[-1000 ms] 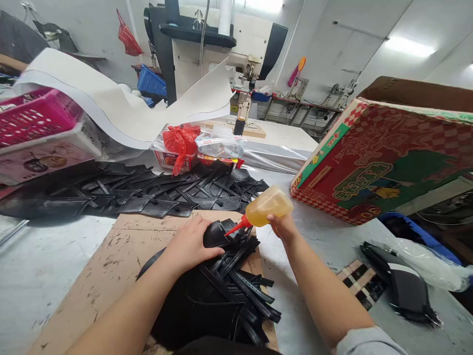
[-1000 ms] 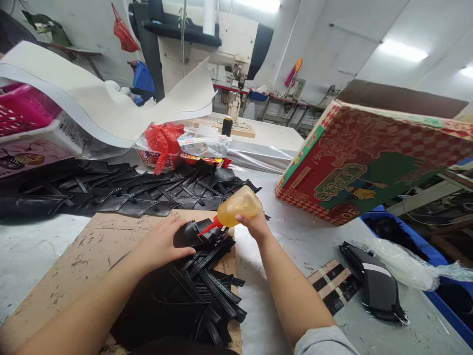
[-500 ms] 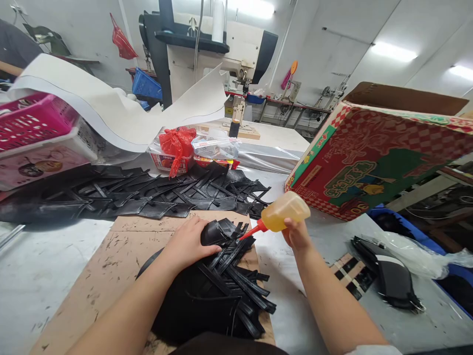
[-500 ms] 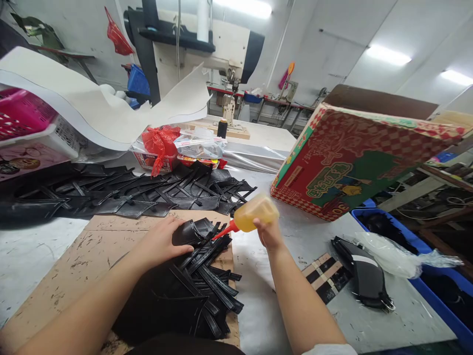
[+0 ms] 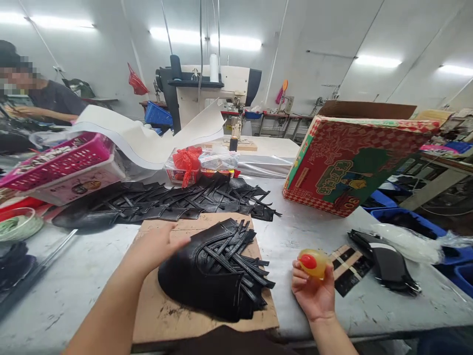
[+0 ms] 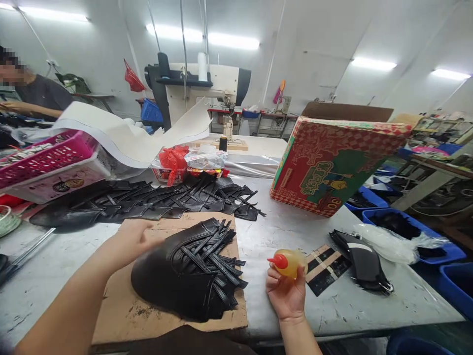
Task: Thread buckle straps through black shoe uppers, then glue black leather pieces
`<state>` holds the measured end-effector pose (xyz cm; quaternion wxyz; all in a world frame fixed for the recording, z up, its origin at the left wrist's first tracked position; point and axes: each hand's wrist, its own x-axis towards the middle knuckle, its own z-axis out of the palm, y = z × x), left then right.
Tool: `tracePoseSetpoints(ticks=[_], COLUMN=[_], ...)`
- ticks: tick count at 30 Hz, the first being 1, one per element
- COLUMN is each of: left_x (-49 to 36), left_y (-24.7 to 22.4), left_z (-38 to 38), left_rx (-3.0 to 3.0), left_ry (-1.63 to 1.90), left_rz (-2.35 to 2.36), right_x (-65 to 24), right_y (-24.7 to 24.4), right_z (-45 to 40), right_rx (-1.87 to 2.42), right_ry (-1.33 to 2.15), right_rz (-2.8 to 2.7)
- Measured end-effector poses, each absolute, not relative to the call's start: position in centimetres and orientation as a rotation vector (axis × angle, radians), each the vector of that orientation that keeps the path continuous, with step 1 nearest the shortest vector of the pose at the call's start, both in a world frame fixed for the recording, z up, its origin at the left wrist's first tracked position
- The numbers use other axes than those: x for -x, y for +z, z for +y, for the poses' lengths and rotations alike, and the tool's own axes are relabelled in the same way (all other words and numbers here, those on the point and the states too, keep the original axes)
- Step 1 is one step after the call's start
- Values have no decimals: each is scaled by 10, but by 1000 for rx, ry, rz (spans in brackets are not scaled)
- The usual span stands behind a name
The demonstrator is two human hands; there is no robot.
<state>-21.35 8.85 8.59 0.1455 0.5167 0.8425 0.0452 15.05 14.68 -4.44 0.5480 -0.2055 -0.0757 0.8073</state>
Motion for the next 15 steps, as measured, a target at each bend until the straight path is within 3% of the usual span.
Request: tracePoseSetpoints(ticks=[3, 8, 15], left_x=[218, 206, 214], left_y=[72, 46, 41], left_z=[58, 38, 20], left_rx=[-1382, -1128, -807], left_ry=[45, 638, 1098], left_rz=[2453, 2274, 1982], right_x=[-148, -144, -152], right_y=[-42, -31, -31], right_z=[143, 138, 129], right_rx=[514, 625, 664], right_ry=[1865, 1809, 1807], right_rz=[-151, -99, -200])
